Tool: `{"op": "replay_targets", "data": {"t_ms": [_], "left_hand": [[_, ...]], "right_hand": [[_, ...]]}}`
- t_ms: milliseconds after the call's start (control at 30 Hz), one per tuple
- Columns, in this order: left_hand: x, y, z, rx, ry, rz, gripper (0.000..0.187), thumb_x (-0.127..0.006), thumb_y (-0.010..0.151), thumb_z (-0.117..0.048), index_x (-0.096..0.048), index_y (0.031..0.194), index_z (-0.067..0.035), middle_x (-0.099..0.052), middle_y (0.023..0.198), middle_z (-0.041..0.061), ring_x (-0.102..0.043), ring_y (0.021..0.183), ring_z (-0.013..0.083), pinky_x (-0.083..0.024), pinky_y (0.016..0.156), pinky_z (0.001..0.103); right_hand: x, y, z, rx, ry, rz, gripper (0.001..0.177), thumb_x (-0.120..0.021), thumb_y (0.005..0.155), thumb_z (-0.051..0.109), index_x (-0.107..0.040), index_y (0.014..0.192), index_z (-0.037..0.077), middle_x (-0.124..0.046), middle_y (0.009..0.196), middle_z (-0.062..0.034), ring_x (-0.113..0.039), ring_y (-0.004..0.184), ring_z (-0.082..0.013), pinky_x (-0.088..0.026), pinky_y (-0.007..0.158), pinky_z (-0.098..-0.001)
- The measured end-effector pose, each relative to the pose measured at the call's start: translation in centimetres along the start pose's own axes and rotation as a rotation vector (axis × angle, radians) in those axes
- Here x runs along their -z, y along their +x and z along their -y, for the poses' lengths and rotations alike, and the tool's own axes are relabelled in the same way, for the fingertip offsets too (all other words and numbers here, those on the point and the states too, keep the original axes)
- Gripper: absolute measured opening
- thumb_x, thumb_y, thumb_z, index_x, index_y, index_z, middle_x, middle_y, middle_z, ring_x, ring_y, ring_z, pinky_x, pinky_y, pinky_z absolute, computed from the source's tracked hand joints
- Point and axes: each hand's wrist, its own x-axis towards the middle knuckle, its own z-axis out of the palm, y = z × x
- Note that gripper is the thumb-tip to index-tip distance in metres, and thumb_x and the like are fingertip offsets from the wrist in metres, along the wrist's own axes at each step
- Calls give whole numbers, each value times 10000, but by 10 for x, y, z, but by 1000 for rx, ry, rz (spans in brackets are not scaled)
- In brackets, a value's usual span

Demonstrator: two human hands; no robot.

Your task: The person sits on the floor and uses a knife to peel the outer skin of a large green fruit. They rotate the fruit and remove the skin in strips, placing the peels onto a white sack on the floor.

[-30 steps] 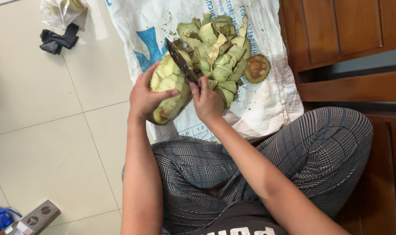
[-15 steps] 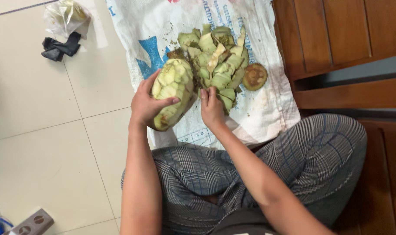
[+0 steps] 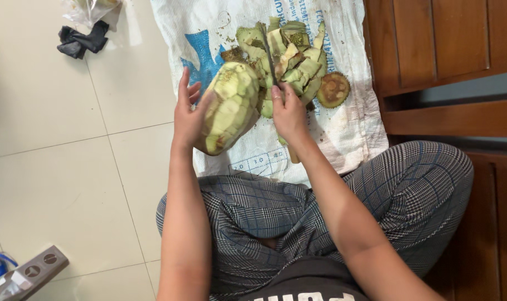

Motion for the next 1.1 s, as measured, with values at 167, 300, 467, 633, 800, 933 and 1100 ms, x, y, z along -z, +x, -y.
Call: {"op": "replay_targets", "data": {"t_ms": [167, 300, 467, 633, 800, 933, 1100], "left_hand": [[2, -3, 24, 161, 152, -38, 515, -638, 1002, -440, -683, 1363, -76, -743, 1293, 158, -709, 1174, 215, -536, 1013, 332], [3, -21, 5, 124, 180, 62, 620, -676, 898, -469, -661, 1348, -42, -755, 1222, 142, -717, 1092, 225, -546, 945, 345], [10, -29, -10, 352, 335, 120, 896, -795, 724, -617, -611, 1347, 0, -717, 1153, 195, -714, 1058, 261, -557, 903, 370], [12, -28, -13, 379, 295, 259, 1021, -881, 520, -594, -632, 1275, 47, -755, 1119, 199, -761, 1015, 274, -592, 884, 357], [-8, -36, -9, 271, 219, 247, 1091, -955, 473, -493, -511, 1304, 58, -703, 1187, 216, -728, 1048, 264, -596, 896, 356], [-16, -49, -12, 110, 238, 252, 1113, -968, 470, -459, -472, 1338, 29, -693, 1210, 183, -694, 1095, 253, -539, 950, 350], [-20, -58, -19, 207, 278, 259, 1031, -957, 484, -462, -552, 1316, -7, -720, 1180, 145, -714, 1073, 230, -546, 946, 342]], "right_hand": [[2, -5, 11, -305, 19, 132, 406, -618, 1008, 454, -721, 981, 62, -626, 608, -29, -599, 489, -145, -483, 490, -339], [-5, -10, 35, -499, 147, 238, 508, -672, 973, 501, -675, 904, -2, -560, 530, -44, -545, 355, -129, -454, 352, -322], [1, -13, 42, -527, 228, 231, 442, -686, 892, 514, -719, 998, 86, -604, 538, -20, -501, 328, -106, -415, 310, -284], [5, -13, 39, -585, 267, 255, 559, -710, 865, 556, -686, 976, 9, -663, 630, -33, -518, 354, -108, -436, 329, -285], [7, -15, 52, -577, 174, 264, 652, -766, 752, 617, -681, 1055, 45, -679, 737, -54, -582, 432, -107, -474, 351, -273], [10, -15, 55, -536, 201, 260, 705, -802, 720, 589, -644, 1098, 15, -722, 793, -61, -630, 481, -127, -487, 354, -283], [12, -14, 55, -559, 132, 242, 704, -823, 706, 556, -631, 1123, 21, -743, 816, -100, -667, 504, -153, -511, 373, -286]]}}
